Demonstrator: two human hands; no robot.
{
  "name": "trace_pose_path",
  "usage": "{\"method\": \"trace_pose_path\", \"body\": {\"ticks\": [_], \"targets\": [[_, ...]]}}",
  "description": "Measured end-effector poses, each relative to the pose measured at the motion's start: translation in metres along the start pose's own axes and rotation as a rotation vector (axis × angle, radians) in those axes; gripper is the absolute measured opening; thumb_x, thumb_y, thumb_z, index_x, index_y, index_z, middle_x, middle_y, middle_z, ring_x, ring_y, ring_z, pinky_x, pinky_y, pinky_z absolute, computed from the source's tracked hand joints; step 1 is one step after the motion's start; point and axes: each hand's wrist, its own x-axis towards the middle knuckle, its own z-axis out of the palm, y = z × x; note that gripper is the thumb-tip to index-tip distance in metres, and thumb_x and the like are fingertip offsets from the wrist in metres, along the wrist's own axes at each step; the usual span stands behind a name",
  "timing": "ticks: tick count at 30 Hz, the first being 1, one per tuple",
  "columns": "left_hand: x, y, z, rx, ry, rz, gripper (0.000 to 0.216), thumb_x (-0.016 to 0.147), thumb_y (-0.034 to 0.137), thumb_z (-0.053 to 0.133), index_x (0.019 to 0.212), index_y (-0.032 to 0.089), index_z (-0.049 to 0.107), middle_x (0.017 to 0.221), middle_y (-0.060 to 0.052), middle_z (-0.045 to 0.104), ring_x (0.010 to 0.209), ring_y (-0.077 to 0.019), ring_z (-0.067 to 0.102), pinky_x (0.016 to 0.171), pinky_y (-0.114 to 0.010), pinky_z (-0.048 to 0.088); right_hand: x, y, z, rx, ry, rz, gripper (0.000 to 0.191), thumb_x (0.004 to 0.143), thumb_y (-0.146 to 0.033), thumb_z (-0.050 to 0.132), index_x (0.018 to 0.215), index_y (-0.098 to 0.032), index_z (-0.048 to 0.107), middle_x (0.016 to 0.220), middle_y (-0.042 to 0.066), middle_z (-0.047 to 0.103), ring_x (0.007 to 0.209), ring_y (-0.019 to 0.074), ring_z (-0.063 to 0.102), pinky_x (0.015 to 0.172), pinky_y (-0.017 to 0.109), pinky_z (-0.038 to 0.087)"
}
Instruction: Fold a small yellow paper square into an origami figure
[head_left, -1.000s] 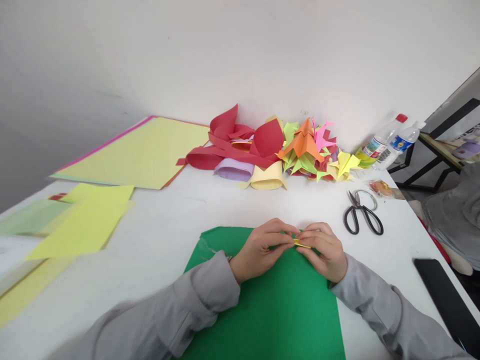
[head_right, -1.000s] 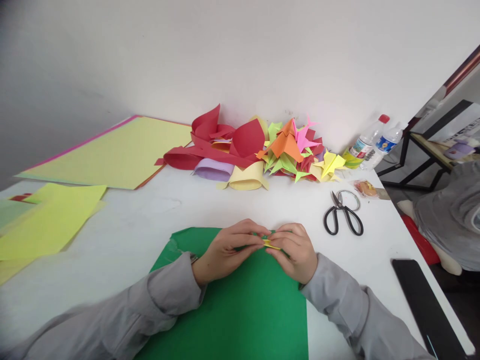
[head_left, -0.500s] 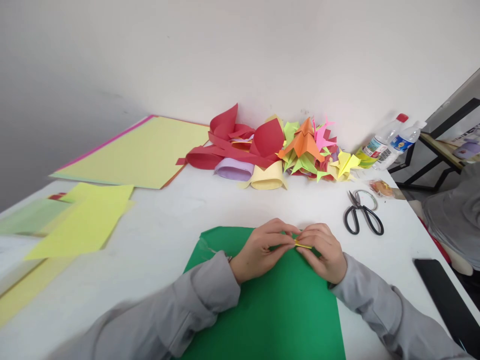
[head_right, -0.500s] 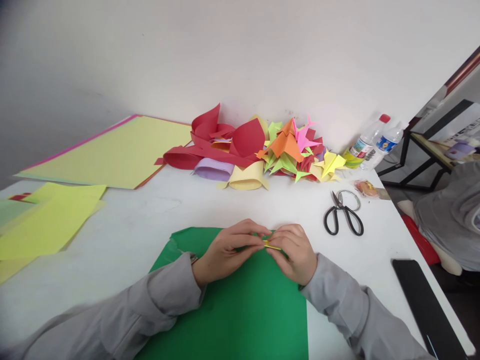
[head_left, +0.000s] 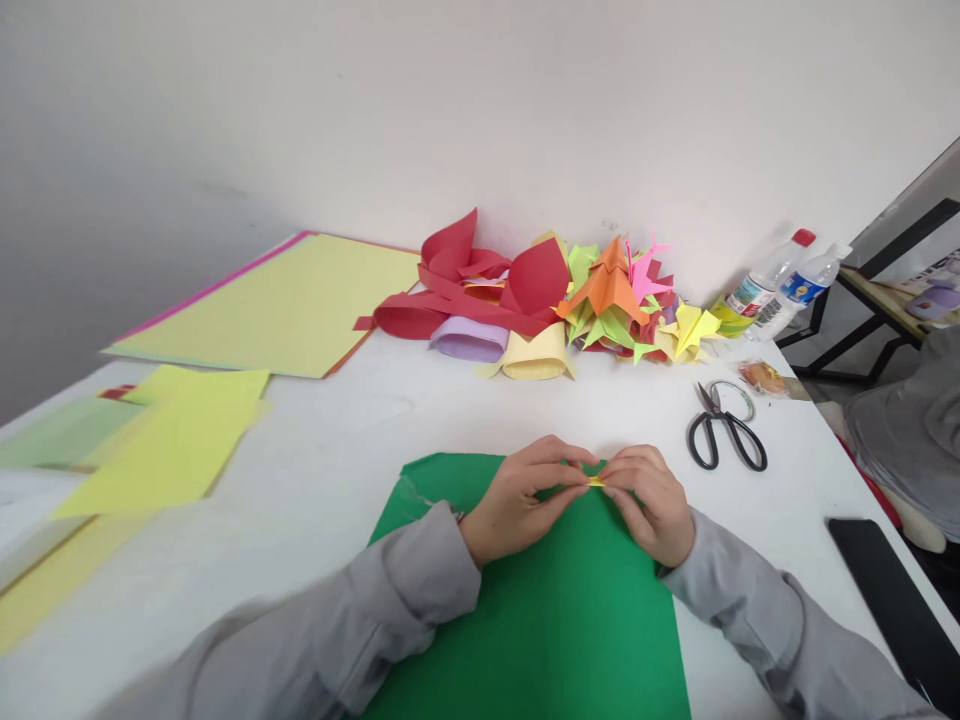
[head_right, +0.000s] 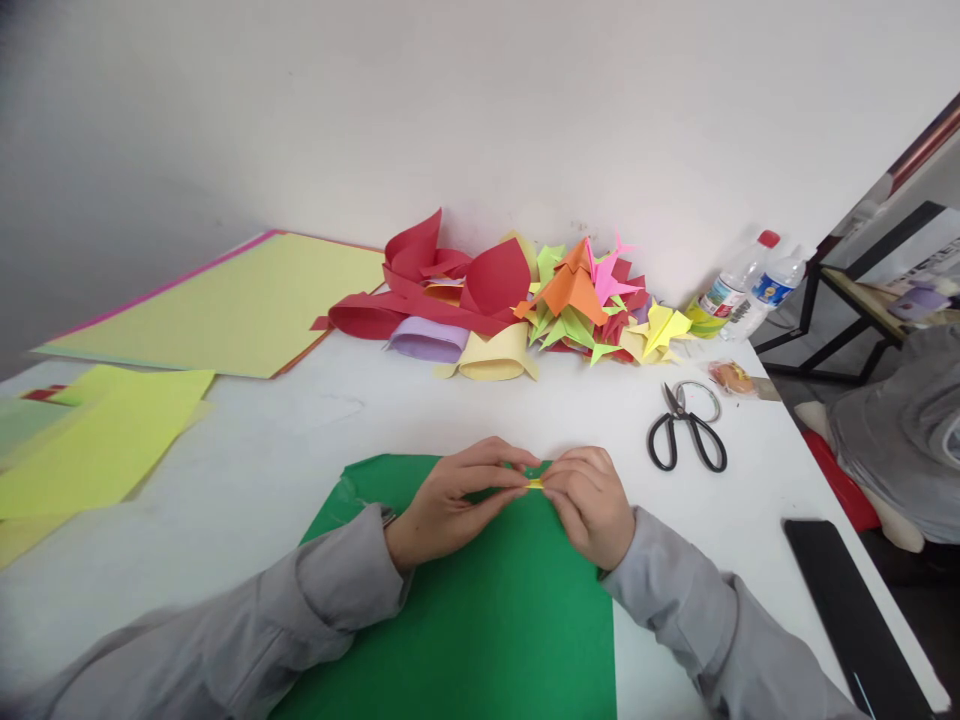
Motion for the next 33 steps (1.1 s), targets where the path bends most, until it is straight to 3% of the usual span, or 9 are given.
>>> {"method": "trace_pose_path", "body": {"ticks": [18, 33], "targets": [[0.0006, 0.0018, -0.0006, 0.035, -0.001, -0.010, 0.012, 0.086, 0.011, 0.057, 0.084, 0.017, 0.067, 0.095, -0.011, 0.071, 0.083, -0.0171, 0.064, 0.074, -0.032, 0.055, -0.0002, 0.0002, 0.0015, 0.003, -0.010, 0.000, 0.014, 0.084, -0.009, 0.055, 0.093, -0.020, 0.060, 0.085, 0.006, 0.069, 0.085, 0.0199, 0.061, 0.076, 0.039, 0.051], [0.0005, 0.0012, -0.0001, 0.007, 0.010, 0.015, 0.013, 0.082, 0.006, 0.060, 0.086, 0.016, 0.066, 0.096, -0.011, 0.070, 0.084, -0.0171, 0.064, 0.074, -0.032, 0.055, -0.0013, 0.0005, 0.0017, 0.001, -0.013, 0.006, 0.015, 0.085, -0.010, 0.056, 0.096, -0.020, 0.060, 0.088, 0.006, 0.069, 0.087, 0.0203, 0.061, 0.076, 0.040, 0.051]]}}
